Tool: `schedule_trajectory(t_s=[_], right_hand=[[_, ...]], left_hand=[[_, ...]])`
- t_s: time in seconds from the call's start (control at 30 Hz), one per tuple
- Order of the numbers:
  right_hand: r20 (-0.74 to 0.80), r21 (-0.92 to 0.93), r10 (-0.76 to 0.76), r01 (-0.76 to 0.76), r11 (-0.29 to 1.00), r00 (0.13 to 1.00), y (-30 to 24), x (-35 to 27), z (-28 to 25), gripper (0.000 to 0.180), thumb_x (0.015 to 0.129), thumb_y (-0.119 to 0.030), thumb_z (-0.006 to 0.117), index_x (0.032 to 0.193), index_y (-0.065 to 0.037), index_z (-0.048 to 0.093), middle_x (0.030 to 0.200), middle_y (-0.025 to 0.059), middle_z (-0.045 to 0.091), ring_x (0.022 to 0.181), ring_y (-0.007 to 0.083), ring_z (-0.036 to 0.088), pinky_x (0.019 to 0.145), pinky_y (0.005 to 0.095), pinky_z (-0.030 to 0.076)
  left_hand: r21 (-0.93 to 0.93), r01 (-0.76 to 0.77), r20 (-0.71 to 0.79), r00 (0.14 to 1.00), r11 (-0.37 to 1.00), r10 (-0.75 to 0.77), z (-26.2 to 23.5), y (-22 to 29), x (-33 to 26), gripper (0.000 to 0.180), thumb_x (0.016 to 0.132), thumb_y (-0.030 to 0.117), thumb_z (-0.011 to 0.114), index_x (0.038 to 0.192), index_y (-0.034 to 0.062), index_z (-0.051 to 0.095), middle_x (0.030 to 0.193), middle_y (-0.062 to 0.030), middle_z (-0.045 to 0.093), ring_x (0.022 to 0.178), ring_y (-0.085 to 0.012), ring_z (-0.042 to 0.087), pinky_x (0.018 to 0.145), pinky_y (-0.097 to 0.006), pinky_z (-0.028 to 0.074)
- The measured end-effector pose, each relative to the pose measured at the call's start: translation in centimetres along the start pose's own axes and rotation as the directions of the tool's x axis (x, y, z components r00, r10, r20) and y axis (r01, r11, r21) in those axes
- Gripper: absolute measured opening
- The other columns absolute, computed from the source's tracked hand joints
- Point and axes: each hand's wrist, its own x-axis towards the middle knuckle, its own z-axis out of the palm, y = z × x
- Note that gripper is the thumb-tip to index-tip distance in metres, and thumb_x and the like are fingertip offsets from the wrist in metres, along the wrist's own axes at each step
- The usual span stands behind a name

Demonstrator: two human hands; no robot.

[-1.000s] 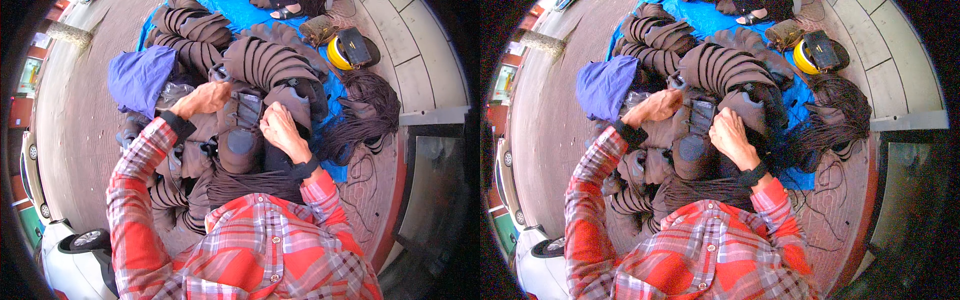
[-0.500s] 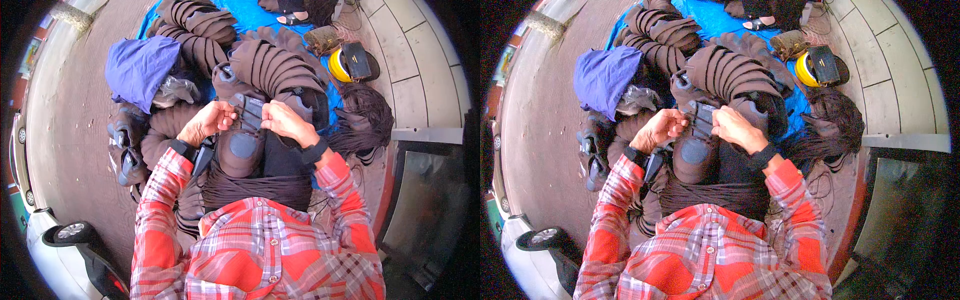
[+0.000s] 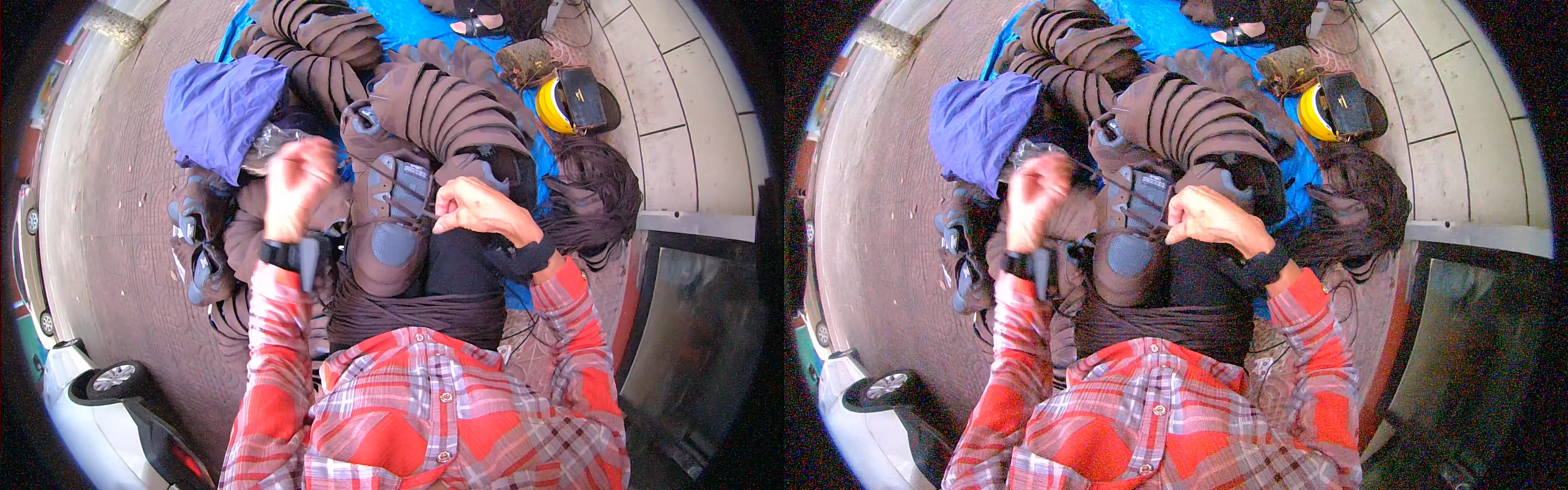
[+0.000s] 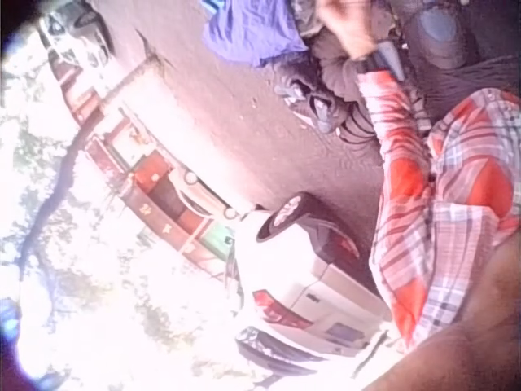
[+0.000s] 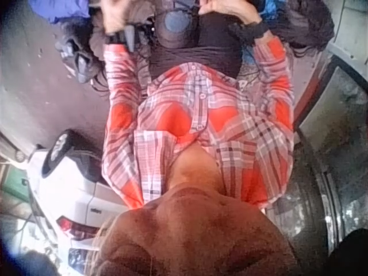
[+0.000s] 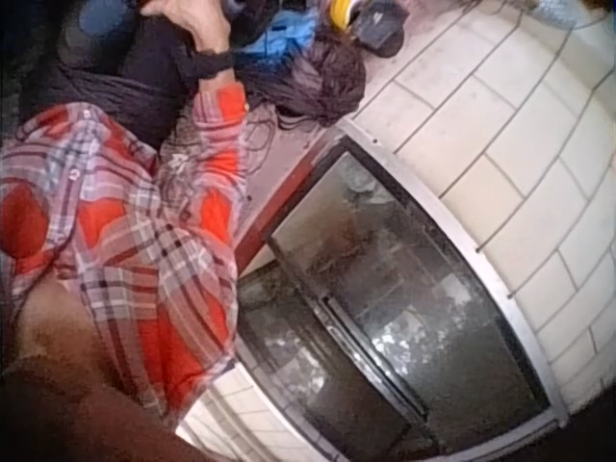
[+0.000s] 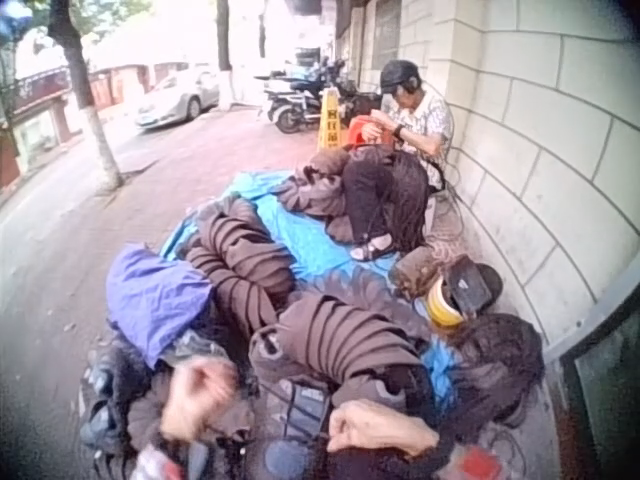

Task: Threading laces or strings into shoe components while working outdoors.

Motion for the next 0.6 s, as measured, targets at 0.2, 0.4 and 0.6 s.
schedule_trajectory(t_s=[0.2, 0.4, 0.6], right_hand=[[0.117, 0.131, 0.001, -0.017, 0.991, 0.993, 1.8, 3.0, -0.2, 0.021, 0.075, -0.02, 0.065, 0.077, 0.0, 0.058, 0.061, 0.0053, 0.051, 0.055, 0.0147, 0.052, 0.051, 0.0293, 0.042], [-0.139, 0.555, 0.008, 0.071, 0.829, 0.99, 0.8, 6.7, 2.0, 0.021, 0.09, -0.021, 0.053, 0.097, -0.002, 0.058, 0.066, 0.0031, 0.058, 0.054, 0.0082, 0.052, 0.04, 0.0228, 0.037], [-0.473, 0.493, -0.311, 0.54, 0.682, 0.824, -6.4, 7.5, -4.9, 0.022, 0.088, -0.017, 0.057, 0.075, -0.001, 0.063, 0.072, 0.0032, 0.063, 0.067, 0.0079, 0.057, 0.065, 0.0233, 0.046]], left_hand=[[0.151, -0.214, 0.083, 0.976, 0.965, 0.203, 8.5, 9.3, -0.5, 0.004, 0.072, -0.002, 0.042, 0.075, -0.0005, 0.04, 0.068, -0.006, 0.04, 0.058, -0.0136, 0.035, 0.056, -0.026, 0.034], [0.453, -0.245, 0.261, 0.956, 0.857, 0.136, 16.0, 4.6, 3.0, 0.003, 0.08, -0.001, 0.043, 0.079, -0.003, 0.041, 0.077, -0.006, 0.041, 0.064, -0.0137, 0.038, 0.057, -0.026, 0.034], [0.811, -0.344, 0.408, 0.912, 0.474, -0.037, 13.3, -2.3, 4.0, 0.026, 0.09, 0.019, 0.048, 0.108, 0.0004, 0.051, 0.096, -0.0089, 0.059, 0.081, -0.0153, 0.057, 0.07, -0.024, 0.045]])
